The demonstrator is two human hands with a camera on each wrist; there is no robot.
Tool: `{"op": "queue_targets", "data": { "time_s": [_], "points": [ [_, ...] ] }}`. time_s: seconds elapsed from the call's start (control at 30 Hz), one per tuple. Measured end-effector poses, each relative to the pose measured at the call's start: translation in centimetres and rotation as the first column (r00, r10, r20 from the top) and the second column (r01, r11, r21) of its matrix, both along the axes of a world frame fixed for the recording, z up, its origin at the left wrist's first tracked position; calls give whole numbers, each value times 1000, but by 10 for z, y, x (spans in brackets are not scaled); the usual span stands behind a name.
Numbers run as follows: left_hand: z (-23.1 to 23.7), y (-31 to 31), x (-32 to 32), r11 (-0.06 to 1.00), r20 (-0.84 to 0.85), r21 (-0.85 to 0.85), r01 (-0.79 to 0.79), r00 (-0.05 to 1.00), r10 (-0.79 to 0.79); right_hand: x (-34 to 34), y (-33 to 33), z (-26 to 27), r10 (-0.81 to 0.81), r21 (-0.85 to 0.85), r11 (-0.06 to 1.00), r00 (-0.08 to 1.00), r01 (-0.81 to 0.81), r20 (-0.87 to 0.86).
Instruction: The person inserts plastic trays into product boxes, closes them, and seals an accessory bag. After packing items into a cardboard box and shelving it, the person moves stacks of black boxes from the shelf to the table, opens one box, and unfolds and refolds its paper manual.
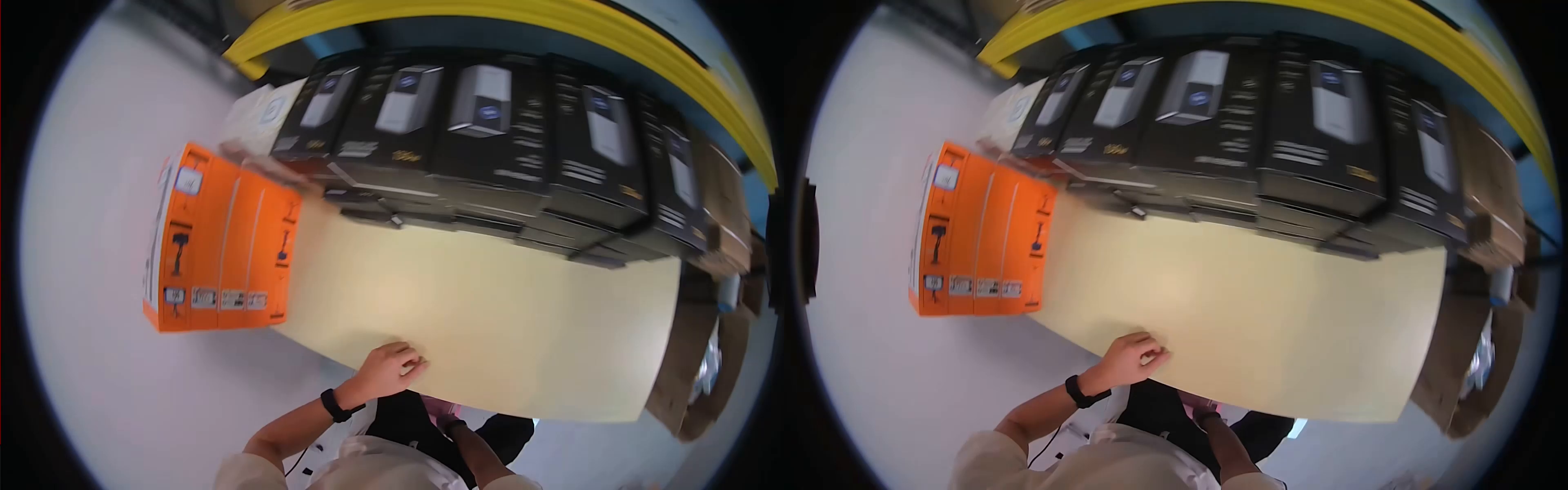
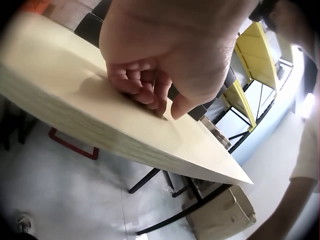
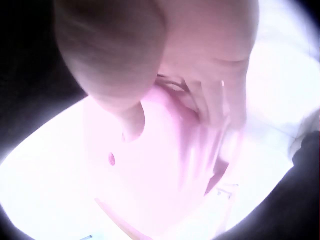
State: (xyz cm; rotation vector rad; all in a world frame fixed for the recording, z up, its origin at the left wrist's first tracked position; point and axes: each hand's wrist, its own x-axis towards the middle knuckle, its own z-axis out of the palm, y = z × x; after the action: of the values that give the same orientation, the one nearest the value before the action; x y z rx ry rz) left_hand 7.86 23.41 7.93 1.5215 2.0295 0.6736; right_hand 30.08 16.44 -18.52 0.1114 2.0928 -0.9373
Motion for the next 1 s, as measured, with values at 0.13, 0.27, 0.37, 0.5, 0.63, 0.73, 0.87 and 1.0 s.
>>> {"op": "queue_targets", "data": {
  "time_s": [0.13,0.27,0.37,0.5,0.63,0.73,0.87,1.0],
  "points": [
    [-3,-4,2,999,45,49,4,999,-6,-3,24,10,65,-47,997,995,-68,-76],
    [-4,-5,3,999,-3,44,26,1000,-26,-28,35,30,42,-105,993,992,-54,-119],
    [-2,-5,4,1000,25,-5,-17,1000,17,-42,47,42,-1,-154,988,991,-21,-137],
    [-5,-6,7,999,6,30,10,1000,-11,-58,59,54,-46,-176,984,985,16,-167],
    [-1,-7,11,1000,-4,15,-16,1000,16,-27,63,41,-89,-198,979,980,54,-176],
    [-3,-8,12,999,-22,49,-19,1000,20,12,66,26,-128,-209,974,977,91,-170],
    [-6,-11,11,998,-32,68,-12,999,14,39,67,10,-186,-221,964,967,145,-175],
    [-15,-18,11,992,-30,129,-7,999,11,61,88,-3,-214,-205,963,962,178,-170]
  ]
}}
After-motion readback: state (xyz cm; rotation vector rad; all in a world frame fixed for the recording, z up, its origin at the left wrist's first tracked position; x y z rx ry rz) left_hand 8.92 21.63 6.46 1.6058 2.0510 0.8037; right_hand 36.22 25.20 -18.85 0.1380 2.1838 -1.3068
